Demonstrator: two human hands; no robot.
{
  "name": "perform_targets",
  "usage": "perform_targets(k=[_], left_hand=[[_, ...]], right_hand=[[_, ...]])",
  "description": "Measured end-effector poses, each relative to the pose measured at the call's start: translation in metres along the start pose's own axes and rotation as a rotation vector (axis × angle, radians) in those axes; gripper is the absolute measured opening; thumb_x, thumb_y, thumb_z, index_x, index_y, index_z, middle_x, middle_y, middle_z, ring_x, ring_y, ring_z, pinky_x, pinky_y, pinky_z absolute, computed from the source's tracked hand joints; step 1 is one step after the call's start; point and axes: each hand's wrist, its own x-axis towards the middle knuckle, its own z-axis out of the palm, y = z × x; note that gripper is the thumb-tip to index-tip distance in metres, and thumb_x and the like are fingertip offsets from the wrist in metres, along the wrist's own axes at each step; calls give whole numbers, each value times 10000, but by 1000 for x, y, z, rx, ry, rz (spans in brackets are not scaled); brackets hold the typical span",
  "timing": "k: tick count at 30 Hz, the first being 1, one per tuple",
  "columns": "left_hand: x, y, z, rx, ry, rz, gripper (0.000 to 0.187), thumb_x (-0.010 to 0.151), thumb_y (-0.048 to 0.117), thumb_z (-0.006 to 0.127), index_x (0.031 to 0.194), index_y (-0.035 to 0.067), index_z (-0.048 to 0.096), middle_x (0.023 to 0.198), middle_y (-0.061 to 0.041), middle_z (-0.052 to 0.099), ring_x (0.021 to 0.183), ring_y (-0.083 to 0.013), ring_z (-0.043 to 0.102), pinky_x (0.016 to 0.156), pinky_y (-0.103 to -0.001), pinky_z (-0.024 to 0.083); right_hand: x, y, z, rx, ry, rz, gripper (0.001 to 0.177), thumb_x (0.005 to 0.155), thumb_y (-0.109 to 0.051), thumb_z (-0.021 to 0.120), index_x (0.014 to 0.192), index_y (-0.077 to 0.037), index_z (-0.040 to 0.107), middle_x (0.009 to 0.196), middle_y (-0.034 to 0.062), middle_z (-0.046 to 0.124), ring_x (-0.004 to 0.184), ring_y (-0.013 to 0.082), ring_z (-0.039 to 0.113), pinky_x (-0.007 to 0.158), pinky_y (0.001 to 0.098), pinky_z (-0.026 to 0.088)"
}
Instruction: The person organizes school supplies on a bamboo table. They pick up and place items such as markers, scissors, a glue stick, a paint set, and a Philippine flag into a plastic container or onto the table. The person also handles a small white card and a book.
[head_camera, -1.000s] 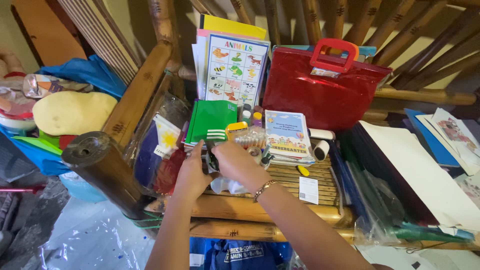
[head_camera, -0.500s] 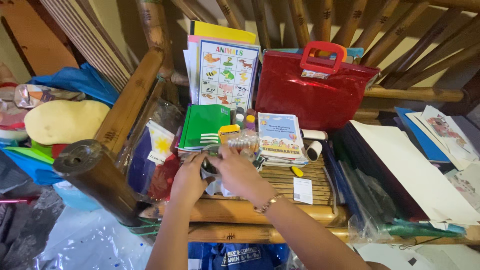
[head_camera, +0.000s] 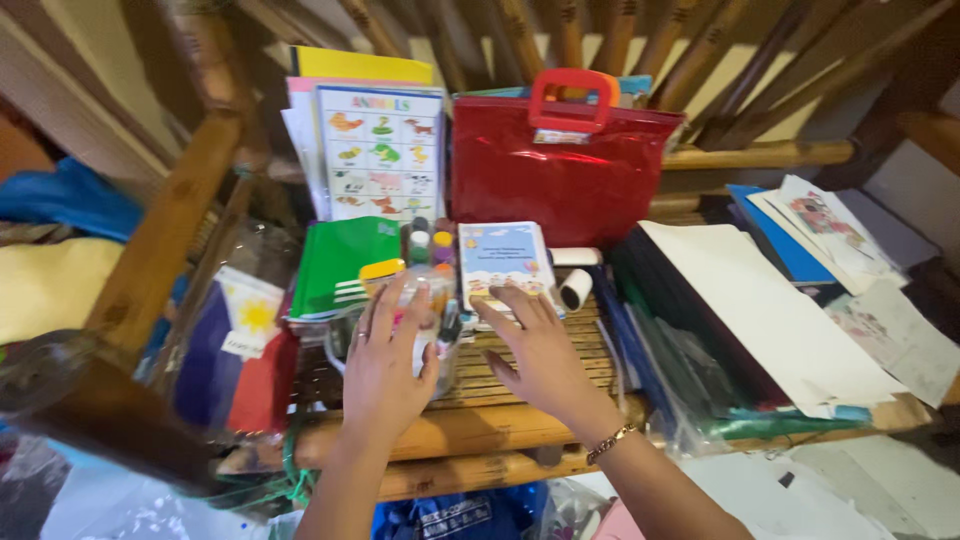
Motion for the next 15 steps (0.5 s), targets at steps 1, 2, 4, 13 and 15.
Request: perform_targets(k=[1,2,4,13,15], left_hand=[[1,5,6,6,-13,3,749,746,121,725,1459,129,497,1538,-161,419,1350,-413,470,1095,-509,426],[3,9,12,12,-26,5,753,744,117,723,1462,134,496,1544,-161,413,1344,-409,464,1095,-509,420],[6,16,22,17,-62,23,759,749,117,724,1470,134,490,1544,-163,401,1371,-410,437,1102,-521,404],[18,46,63,4,-149,76,767,767,159,734,1485,164,463,1552,-160,362,1432,-386,366,1152,-533,339],[18,51,70,-5,-184,82,769,774,165,731,1491,165,455,1558,-158,359,1434,-381,362,1155,-527,337]], right_hand=[[-4,6,-4,-2,16,14,711,779,-198,797,1431,-137,522,1428,164,505,1342,395,470,1122,568,353],[-7,13,-7,-5,32,28,716,782,-208,801,1435,-135,518,1430,165,501,1344,398,468,1120,567,352],[-15,24,-13,-14,34,75,743,778,-220,810,1452,-134,508,1433,166,496,1343,397,464,1107,579,341],[-46,109,-46,-4,77,320,763,738,-219,844,1419,-101,520,1404,202,522,1252,406,528,1046,475,448],[-60,133,-59,68,214,402,726,781,-125,791,1454,-83,522,1397,194,549,1272,388,554,1060,436,471]])
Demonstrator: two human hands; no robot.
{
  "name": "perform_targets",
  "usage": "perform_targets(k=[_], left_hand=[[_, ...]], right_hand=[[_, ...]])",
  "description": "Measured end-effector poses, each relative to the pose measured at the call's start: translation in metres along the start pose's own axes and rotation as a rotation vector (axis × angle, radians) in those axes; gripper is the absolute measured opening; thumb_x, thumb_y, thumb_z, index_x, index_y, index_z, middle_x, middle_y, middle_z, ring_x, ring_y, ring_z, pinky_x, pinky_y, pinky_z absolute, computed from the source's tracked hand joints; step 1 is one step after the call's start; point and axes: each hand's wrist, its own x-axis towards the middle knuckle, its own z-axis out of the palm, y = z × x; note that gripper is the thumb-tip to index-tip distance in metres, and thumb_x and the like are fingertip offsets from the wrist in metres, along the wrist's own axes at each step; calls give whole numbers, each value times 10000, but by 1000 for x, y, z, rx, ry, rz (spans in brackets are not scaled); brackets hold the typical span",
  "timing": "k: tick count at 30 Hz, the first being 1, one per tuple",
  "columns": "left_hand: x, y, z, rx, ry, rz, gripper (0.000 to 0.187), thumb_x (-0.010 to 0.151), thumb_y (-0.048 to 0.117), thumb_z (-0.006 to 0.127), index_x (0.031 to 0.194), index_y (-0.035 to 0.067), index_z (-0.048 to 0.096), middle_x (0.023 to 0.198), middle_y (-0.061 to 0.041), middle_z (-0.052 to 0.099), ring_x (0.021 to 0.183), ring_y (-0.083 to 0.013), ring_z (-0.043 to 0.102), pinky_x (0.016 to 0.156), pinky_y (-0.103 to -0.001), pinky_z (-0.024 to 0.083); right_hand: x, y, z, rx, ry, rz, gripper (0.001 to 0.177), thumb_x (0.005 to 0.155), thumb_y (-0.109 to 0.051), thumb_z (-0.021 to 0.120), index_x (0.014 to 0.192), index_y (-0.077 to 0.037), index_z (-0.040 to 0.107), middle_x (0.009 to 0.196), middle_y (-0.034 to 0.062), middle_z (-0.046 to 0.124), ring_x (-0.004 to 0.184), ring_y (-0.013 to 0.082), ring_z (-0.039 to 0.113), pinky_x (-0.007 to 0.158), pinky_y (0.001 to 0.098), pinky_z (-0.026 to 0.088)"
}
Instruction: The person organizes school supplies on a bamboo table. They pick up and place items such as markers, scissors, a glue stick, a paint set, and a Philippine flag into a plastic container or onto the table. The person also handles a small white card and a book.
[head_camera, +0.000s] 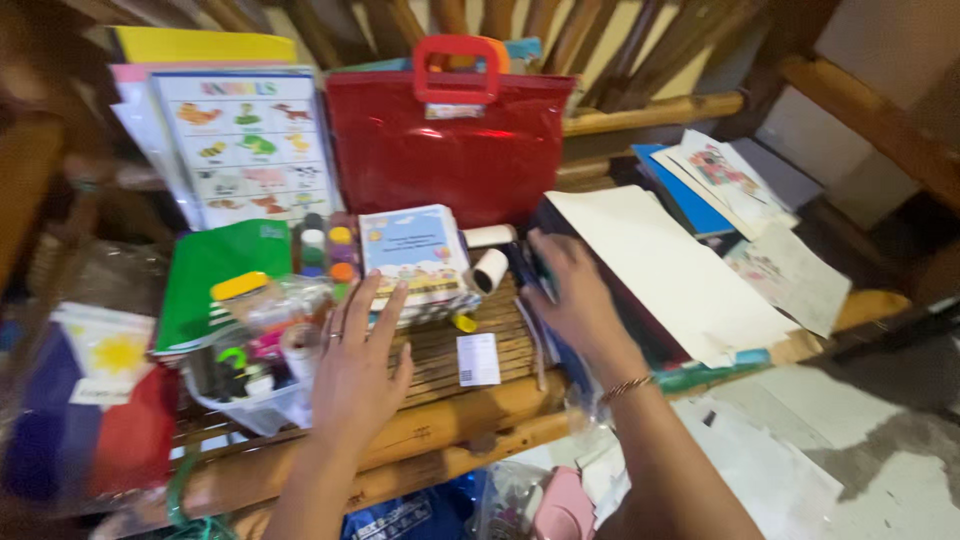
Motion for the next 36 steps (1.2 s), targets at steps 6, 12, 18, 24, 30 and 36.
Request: perform_targets(k=[6,12,18,24,30,36], left_hand=[[3,12,9,28,-35,35,775,772,185,731,1494,179,450,1555,-132,364,1432,-354,374,1151,-518,339],[9,26,11,9,-90,41,782,784,199,727,1507,197,427,1566,-106,353,1422,-340,384,1129,-536,368],[12,36,8,72,-216,-35,821,787,241,746,1539,257,417,1605,-53,339,1423,-297,402,1048,-610,359],[-1,12,4,-34,-142,5,720,788,206,728,1458,160,470,1517,-102,400,1334,-340,473,1045,-501,452],[-21,-16,1,-220,-125,-148,378,866,209,714,1234,123,681,1230,-101,687,1061,-324,679,911,-436,553],[-29,-48,-25,-505,96,-316,343,863,158,773,1199,109,728,1073,-90,767,838,-178,756,713,-309,584]], right_hand=[[-9,55,-19,-65,5,172,635,796,-119,766,1399,-68,575,1314,194,607,1160,365,623,986,413,512],[-28,79,42,-294,-358,326,289,849,-200,716,1110,-80,741,1047,213,721,979,383,711,919,458,571],[-47,120,130,-370,-381,387,305,911,-319,652,1038,-51,723,1026,213,710,951,392,706,845,489,574],[-73,167,186,-452,-355,447,236,965,-175,570,1063,17,667,919,236,751,838,391,752,736,466,615],[-16,126,99,-221,-393,451,140,863,-110,678,922,-6,750,865,220,769,763,324,757,703,421,597],[-6,-28,77,752,-197,177,104,909,-50,721,1009,-22,727,850,59,747,749,104,705,660,267,595]])
